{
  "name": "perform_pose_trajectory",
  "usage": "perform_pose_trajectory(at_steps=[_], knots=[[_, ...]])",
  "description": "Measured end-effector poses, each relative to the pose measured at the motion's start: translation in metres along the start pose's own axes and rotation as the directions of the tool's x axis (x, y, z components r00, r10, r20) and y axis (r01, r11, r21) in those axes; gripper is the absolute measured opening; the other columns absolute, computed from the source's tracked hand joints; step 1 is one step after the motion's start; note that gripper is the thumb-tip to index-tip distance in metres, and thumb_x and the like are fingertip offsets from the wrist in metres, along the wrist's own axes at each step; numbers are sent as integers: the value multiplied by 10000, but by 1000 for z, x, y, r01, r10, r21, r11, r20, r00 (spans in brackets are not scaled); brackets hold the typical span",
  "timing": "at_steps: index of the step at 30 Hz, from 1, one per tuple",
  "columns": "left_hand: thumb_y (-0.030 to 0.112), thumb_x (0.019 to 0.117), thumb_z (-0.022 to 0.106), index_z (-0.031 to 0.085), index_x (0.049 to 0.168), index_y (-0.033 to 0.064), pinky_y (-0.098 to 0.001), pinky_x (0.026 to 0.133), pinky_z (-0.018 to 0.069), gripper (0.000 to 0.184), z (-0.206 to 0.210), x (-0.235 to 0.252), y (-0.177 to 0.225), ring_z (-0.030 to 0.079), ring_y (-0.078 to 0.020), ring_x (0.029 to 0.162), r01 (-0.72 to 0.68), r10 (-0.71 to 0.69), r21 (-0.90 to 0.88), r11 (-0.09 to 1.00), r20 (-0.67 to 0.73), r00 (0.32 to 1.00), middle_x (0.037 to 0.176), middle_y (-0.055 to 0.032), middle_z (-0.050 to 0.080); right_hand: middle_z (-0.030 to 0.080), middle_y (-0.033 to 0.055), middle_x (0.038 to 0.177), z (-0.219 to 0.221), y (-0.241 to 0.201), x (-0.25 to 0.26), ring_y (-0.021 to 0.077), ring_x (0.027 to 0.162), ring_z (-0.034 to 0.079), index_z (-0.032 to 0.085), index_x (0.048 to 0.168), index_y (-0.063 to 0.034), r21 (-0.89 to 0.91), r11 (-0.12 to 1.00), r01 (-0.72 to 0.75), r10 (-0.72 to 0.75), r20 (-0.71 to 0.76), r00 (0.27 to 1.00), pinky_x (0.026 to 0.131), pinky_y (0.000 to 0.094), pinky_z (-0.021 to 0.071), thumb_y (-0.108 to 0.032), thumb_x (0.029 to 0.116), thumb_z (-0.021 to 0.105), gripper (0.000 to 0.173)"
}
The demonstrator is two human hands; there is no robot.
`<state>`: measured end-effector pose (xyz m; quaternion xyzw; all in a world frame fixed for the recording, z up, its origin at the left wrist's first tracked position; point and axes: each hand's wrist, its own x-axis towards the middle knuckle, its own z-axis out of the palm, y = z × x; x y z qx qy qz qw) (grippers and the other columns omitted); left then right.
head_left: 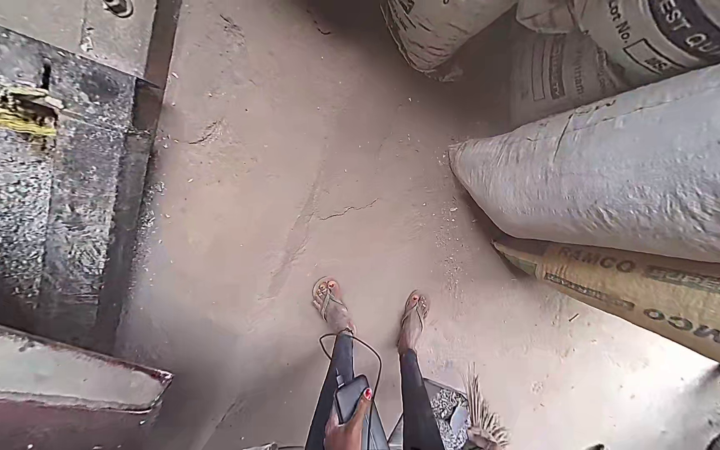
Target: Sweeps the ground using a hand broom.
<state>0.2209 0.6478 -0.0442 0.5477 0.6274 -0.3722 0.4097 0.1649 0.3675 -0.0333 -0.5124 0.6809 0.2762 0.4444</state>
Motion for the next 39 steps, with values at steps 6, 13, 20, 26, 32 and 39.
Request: perform_pose_trajectory(at_steps=[6, 13, 20, 26, 32, 39], knots=[[357, 833, 841, 566, 1362, -66, -609, 1030, 436, 731, 0, 16, -3, 594, -425, 1200, -9, 22, 89, 996, -152, 988, 1235, -303, 645, 650, 188, 954, 238, -85, 52, 272, 907, 603, 671, 986, 39, -306, 928, 213, -200, 75, 977, 821, 484, 480, -130, 1022, 557, 207], [254, 869, 819, 572, 1342, -92, -588, 1056, 412, 636, 11, 14, 5, 580, -426, 1231, -120, 164, 355, 927, -99, 981, 1257, -312, 634, 658, 144, 993, 284, -168, -50, 224, 920, 621, 662, 983, -5, -189, 844, 501, -444, 275, 853, 802, 433, 496, -60, 900, 685, 102], [424, 881, 788, 569, 1336, -37, -560, 972, 465, 683, 21, 29, 27, 599, -348, 1132, -93, 111, 102, 990, -195, 974, 1223, -258, 632, 647, 119, 857, 98, 2, 33, 227, 780, 620, 660, 897, -17, -215, 930, 297, -341, -212, 916, 692, 460, 508, 7, 793, 668, 107], [419, 907, 758, 571, 1317, 19, -416, 851, 544, 602, 29, 34, 18, 652, -192, 961, -126, 135, 54, 991, -245, 960, 1098, -146, 667, 663, 134, 917, 159, -18, 126, 237, 882, 631, 677, 918, 6, -338, 889, 309, -321, 19, 947, 807, 459, 506, -74, 888, 657, 87], [410, 974, 670, 473, 1411, -17, -476, 931, 514, 641, 38, 31, 8, 612, -255, 1082, -109, 112, 24, 994, -296, 949, 1243, -215, 607, 674, 199, 1010, 223, -133, 39, 297, 960, 637, 674, 974, 20, -132, 820, 556, -462, 419, 781, 835, 482, 503, -47, 873, 704, 125], [451, 893, 766, 541, 1347, -5, -408, 903, 524, 682, 55, 35, 13, 629, -181, 1009, -251, 285, 156, 955, -261, 922, 1155, -166, 644, 651, 56, 848, 34, 30, 88, 122, 804, 626, 657, 850, -22, -108, 844, 525, -536, -182, 825, 716, 335, 532, -23, 752, 655, 98]])
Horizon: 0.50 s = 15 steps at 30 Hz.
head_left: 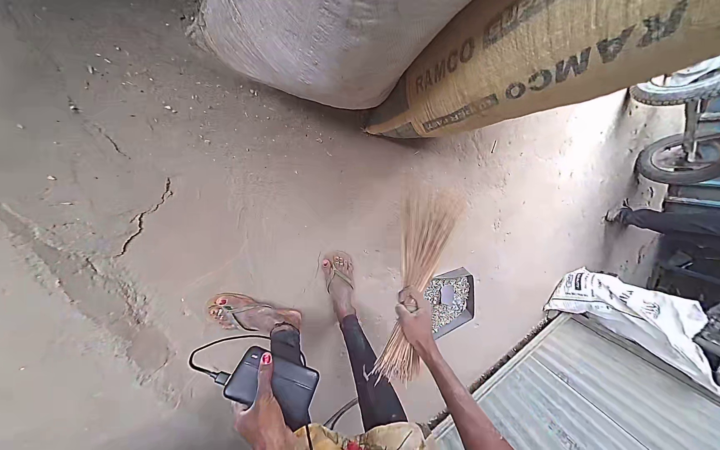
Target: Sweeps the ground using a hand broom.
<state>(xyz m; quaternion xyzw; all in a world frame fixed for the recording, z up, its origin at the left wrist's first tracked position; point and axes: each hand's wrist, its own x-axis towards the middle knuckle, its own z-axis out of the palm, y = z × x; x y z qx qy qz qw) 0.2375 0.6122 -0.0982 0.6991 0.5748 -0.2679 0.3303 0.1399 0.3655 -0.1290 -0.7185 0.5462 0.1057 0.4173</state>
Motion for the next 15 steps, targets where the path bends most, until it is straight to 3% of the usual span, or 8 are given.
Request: perform_pose_trajectory(at_steps=[3, 5, 7, 9, 11, 12, 13, 15], knots=[[408, 907, 762, 577, 1272, 11, -351, 779, 568, 570, 10, -6, -4, 662, -128, 862, 22, -22, -10, 1000, 53, 998, 1007, -103, 670, 666, 223, 975, -49, 92, 64, 326, 937, 634, 671, 1008, 57, -140, 933, -332, 291, -249, 924, 846, 540, 498, -17, 882, 663, 146], [361, 929, 742, 579, 1255, 18, -322, 735, 582, 500, 17, -11, -8, 673, -110, 815, 32, -28, -29, 999, 101, 994, 965, -78, 673, 665, 197, 997, -46, 111, 121, 296, 936, 629, 676, 1078, 25, -127, 881, -456, 411, -269, 871, 853, 510, 495, -117, 973, 618, 185], [350, 931, 740, 579, 1260, 28, -307, 713, 590, 488, 21, -14, -14, 685, -106, 799, 34, -31, -23, 999, 120, 992, 950, -71, 684, 684, 224, 1085, -9, 88, 167, 331, 1030, 645, 701, 1117, 24, -145, 905, -399, 371, -183, 910, 909, 542, 499, -135, 967, 642, 226], [354, 933, 738, 579, 1257, 27, -316, 715, 588, 487, 21, -17, -18, 681, -114, 801, 48, -48, 3, 999, 123, 991, 953, -73, 678, 649, 247, 1039, 45, 41, 179, 378, 982, 617, 665, 1009, 24, -143, 973, -184, 179, -46, 983, 812, 579, 483, -98, 911, 685, 158], [375, 929, 741, 586, 1247, 27, -322, 726, 587, 496, 22, -20, -20, 680, -114, 807, 57, -58, 10, 998, 106, 993, 956, -73, 677, 658, 265, 1218, 85, -20, 167, 412, 1145, 624, 688, 1180, 15, -138, 990, -38, 60, 156, 986, 936, 606, 500, -104, 909, 729, 299], [388, 928, 741, 587, 1244, 28, -322, 735, 586, 503, 22, -20, -20, 677, -110, 812, 45, -46, 10, 999, 102, 994, 958, -72, 676, 673, 253, 1194, 98, -45, 157, 396, 1128, 642, 695, 1161, 15, -154, 988, 26, 13, 245, 970, 938, 591, 514, -107, 894, 745, 298], [403, 926, 740, 582, 1247, 23, -325, 744, 581, 522, 21, -19, -20, 670, -106, 820, 25, -26, 8, 1000, 97, 995, 963, -73, 670, 680, 226, 1088, 105, -67, 142, 359, 1041, 655, 684, 1058, 5, -155, 986, 67, -13, 328, 945, 878, 557, 519, -98, 885, 740, 209], [418, 919, 746, 565, 1275, 10, -332, 774, 565, 571, 20, -18, -17, 653, -106, 850, 1, 0, -13, 1000, 89, 996, 998, -87, 657, 679, 174, 1019, 98, -92, 100, 270, 978, 639, 680, 997, 0, -102, 992, 79, -29, 418, 908, 869, 468, 497, -84, 883, 700, 143]])
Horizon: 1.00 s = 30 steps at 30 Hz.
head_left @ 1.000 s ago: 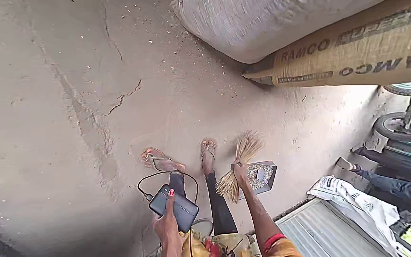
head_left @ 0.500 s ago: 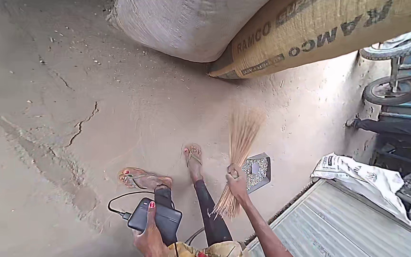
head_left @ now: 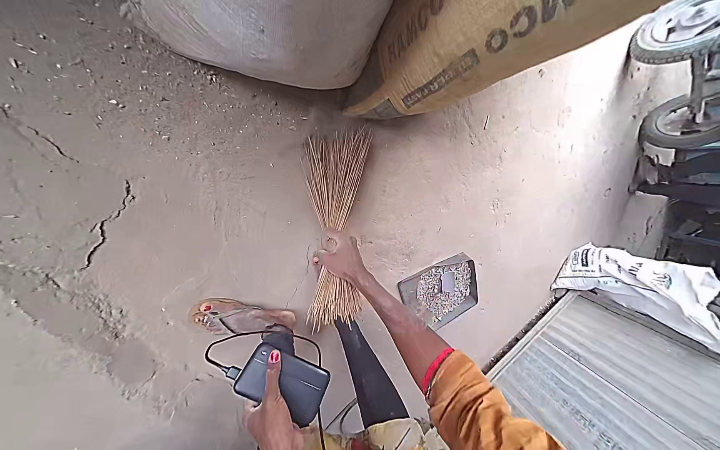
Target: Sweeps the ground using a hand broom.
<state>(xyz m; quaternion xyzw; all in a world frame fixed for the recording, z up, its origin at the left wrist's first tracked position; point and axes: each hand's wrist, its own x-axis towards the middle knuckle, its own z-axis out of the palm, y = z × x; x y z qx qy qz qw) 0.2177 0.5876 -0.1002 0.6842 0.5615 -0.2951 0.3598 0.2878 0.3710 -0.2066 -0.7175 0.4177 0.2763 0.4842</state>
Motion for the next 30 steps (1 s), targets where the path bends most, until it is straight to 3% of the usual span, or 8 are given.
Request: perform_pose_trajectory(at_steps=[5, 9, 11, 16, 18, 21, 25, 30], knots=[[417, 909, 756, 560, 1306, 11, -357, 794, 561, 600, -5, 10, 10, 657, -133, 874, -2, -1, -91, 996, -36, 999, 1025, -110, 666, 643, 79, 863, -19, 29, -79, 144, 786, 606, 656, 855, -19, 172, 985, -30, 76, -267, 961, 712, 363, 505, -16, 782, 684, 77], [378, 917, 754, 586, 1274, 16, -341, 760, 569, 535, -5, 13, 11, 666, -129, 847, 36, -38, -142, 989, -14, 999, 998, -97, 675, 543, 40, 681, -28, 26, -14, 133, 570, 538, 579, 831, -33, 397, 912, -105, 247, -327, 912, 560, 329, 500, 27, 879, 600, 80], [370, 914, 759, 580, 1292, 23, -353, 764, 577, 543, -5, 16, 7, 678, -147, 854, 57, -57, -165, 985, 6, 998, 1010, -105, 683, 516, 31, 666, 0, -25, 21, 139, 593, 510, 530, 767, -72, 465, 881, -87, 220, -241, 945, 571, 326, 458, 21, 903, 589, 176], [328, 930, 746, 590, 1289, 16, -362, 776, 579, 501, -6, 15, 7, 683, -156, 868, 71, -63, -199, 978, 47, 997, 1024, -125, 693, 623, 128, 858, 63, -124, -2, 239, 811, 604, 612, 832, -54, 145, 989, -21, 16, 30, 999, 704, 458, 487, -35, 889, 689, 98], [225, 970, 694, 583, 1286, -16, -367, 827, 543, 412, -10, 15, 12, 640, -157, 915, 57, -48, -207, 977, 49, 998, 1066, -141, 663, 625, 102, 902, 60, -121, -44, 191, 842, 599, 642, 856, -46, 104, 995, -4, 6, -15, 1000, 748, 412, 493, -26, 865, 670, 36], [310, 932, 747, 591, 1290, -1, -386, 850, 555, 500, -14, 21, 20, 663, -163, 948, 38, -27, -265, 964, 47, 999, 1085, -133, 686, 640, 93, 881, 49, -76, -76, 177, 768, 622, 622, 835, -41, 177, 983, -38, 80, -241, 967, 679, 395, 522, 7, 816, 651, 59], [347, 912, 769, 608, 1271, 5, -404, 794, 567, 522, -21, 28, 27, 677, -187, 879, 91, -82, -275, 957, 46, 996, 1023, -143, 694, 587, 99, 792, 35, -69, -26, 214, 723, 565, 620, 886, -25, 204, 956, -211, 267, -309, 913, 679, 431, 475, 15, 905, 607, 45], [353, 914, 768, 621, 1254, -2, -413, 766, 582, 514, -30, 37, 27, 690, -209, 834, 168, -152, -261, 951, 79, 985, 977, -151, 704, 527, 71, 727, 102, -197, 38, 193, 684, 524, 498, 720, -88, 118, 988, -98, 101, -21, 995, 615, 413, 432, -42, 925, 600, 233]])
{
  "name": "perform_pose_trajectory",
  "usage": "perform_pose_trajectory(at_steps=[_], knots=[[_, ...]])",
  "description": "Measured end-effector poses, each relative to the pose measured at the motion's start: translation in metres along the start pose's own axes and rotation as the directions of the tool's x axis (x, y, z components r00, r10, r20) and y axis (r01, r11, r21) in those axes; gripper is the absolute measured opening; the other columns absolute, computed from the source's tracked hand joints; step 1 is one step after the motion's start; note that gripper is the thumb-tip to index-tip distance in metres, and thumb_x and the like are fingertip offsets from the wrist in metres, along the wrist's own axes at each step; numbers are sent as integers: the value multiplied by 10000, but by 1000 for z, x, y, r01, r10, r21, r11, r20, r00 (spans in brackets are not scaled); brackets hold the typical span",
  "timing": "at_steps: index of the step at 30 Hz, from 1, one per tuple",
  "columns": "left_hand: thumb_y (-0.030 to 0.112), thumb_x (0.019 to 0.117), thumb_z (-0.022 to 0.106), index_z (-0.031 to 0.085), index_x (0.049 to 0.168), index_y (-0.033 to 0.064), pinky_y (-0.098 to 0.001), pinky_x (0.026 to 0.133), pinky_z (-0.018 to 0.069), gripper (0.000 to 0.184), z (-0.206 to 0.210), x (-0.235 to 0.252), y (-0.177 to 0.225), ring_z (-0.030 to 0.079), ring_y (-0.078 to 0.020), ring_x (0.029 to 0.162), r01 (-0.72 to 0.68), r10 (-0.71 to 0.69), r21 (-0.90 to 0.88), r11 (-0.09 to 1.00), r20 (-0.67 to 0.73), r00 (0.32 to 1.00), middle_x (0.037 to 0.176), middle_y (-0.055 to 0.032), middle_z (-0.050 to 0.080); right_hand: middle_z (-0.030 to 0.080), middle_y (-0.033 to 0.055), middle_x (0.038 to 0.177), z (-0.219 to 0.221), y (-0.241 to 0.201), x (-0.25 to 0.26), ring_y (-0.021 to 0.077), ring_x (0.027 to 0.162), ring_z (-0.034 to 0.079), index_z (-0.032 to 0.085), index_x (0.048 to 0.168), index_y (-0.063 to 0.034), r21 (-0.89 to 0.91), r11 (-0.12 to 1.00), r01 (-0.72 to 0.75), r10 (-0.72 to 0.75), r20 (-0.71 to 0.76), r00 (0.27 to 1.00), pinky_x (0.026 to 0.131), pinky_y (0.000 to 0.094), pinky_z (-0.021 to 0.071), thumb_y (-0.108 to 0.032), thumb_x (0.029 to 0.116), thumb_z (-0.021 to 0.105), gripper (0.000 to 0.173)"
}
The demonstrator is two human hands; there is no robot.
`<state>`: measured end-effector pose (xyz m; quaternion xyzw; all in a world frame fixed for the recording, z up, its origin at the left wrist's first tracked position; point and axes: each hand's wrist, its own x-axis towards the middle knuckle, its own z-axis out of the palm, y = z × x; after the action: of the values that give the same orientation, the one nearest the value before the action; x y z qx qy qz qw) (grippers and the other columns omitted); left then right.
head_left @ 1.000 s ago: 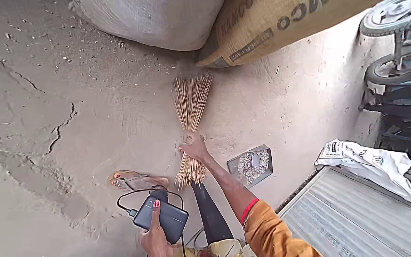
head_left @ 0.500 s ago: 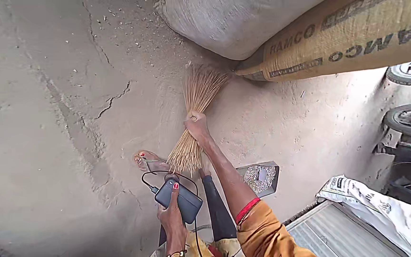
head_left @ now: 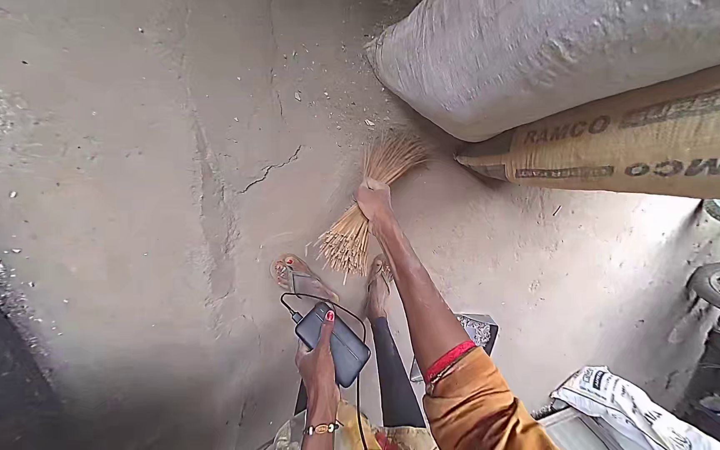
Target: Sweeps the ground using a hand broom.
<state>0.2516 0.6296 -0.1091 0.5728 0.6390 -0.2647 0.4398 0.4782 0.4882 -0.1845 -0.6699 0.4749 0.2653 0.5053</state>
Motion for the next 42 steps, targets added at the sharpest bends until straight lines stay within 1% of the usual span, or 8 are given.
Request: perform_pose_trajectory(at_steps=[5, 8, 13, 17, 23, 29, 32, 42], knots=[[283, 919, 764, 627, 1254, -25, -476, 866, 537, 475, -6, 4, 23, 666, -261, 954, -43, 42, 53, 998, 15, 999, 1072, -194, 693, 512, 43, 669, 12, -49, -78, 149, 588, 529, 527, 796, -74, 145, 987, 68, -85, 112, 990, 555, 338, 469, -18, 964, 544, 178], [304, 912, 776, 609, 1288, -33, -548, 935, 497, 532, -9, 12, 40, 638, -329, 1071, -65, 65, 53, 997, -6, 998, 1155, -240, 671, 574, 84, 665, -17, 9, -133, 192, 526, 631, 519, 895, -3, 339, 939, -66, 85, -43, 995, 507, 380, 607, 94, 919, 497, 102], [377, 876, 804, 603, 1319, -8, -527, 917, 509, 620, -15, 23, 69, 653, -303, 1048, -9, 7, -28, 1000, -43, 999, 1152, -214, 682, 543, 65, 683, -37, 114, -112, 153, 596, 537, 549, 813, -33, 167, 934, -317, 348, -217, 912, 565, 332, 488, 32, 956, 550, 158], [349, 880, 806, 611, 1304, -11, -517, 905, 517, 590, -17, 31, 74, 657, -295, 1025, 25, -26, -22, 999, -42, 999, 1130, -213, 685, 611, 132, 827, 45, 12, -46, 253, 803, 586, 641, 837, -19, -306, 937, -169, 177, -1, 984, 741, 472, 472, -114, 975, 614, 169], [379, 887, 794, 609, 1306, 14, -471, 874, 546, 586, -17, 34, 77, 674, -242, 982, 10, -10, -15, 1000, -2, 1000, 1103, -175, 694, 541, 60, 721, 85, -134, -41, 192, 680, 529, 515, 703, -113, -87, 993, 84, -77, 76, 994, 591, 411, 407, -122, 934, 613, 251], [340, 890, 793, 593, 1324, -6, -481, 903, 524, 589, -13, 32, 87, 658, -260, 1018, 24, -27, -108, 994, -27, 999, 1147, -193, 681, 494, -2, 580, -1, 8, -134, 97, 513, 497, 468, 681, -101, 123, 992, -39, 63, -193, 979, 507, 271, 444, 68, 854, 519, 247], [357, 869, 814, 603, 1324, -7, -528, 942, 496, 620, -8, 30, 99, 640, -304, 1085, 16, -17, -41, 999, -25, 1000, 1178, -213, 675, 524, 26, 587, -14, 61, -119, 118, 532, 518, 498, 696, -81, 151, 965, -215, 247, -245, 938, 528, 295, 458, 27, 964, 506, 289], [396, 858, 817, 550, 1410, 11, -561, 1012, 458, 724, 15, 27, 110, 608, -333, 1187, -53, 51, -24, 998, -77, 996, 1287, -229, 639, 573, 62, 715, 43, -260, -1, 148, 591, 577, 575, 890, -75, 340, 940, -11, -61, 202, 978, 523, 333, 512, -135, 957, 549, 94]])
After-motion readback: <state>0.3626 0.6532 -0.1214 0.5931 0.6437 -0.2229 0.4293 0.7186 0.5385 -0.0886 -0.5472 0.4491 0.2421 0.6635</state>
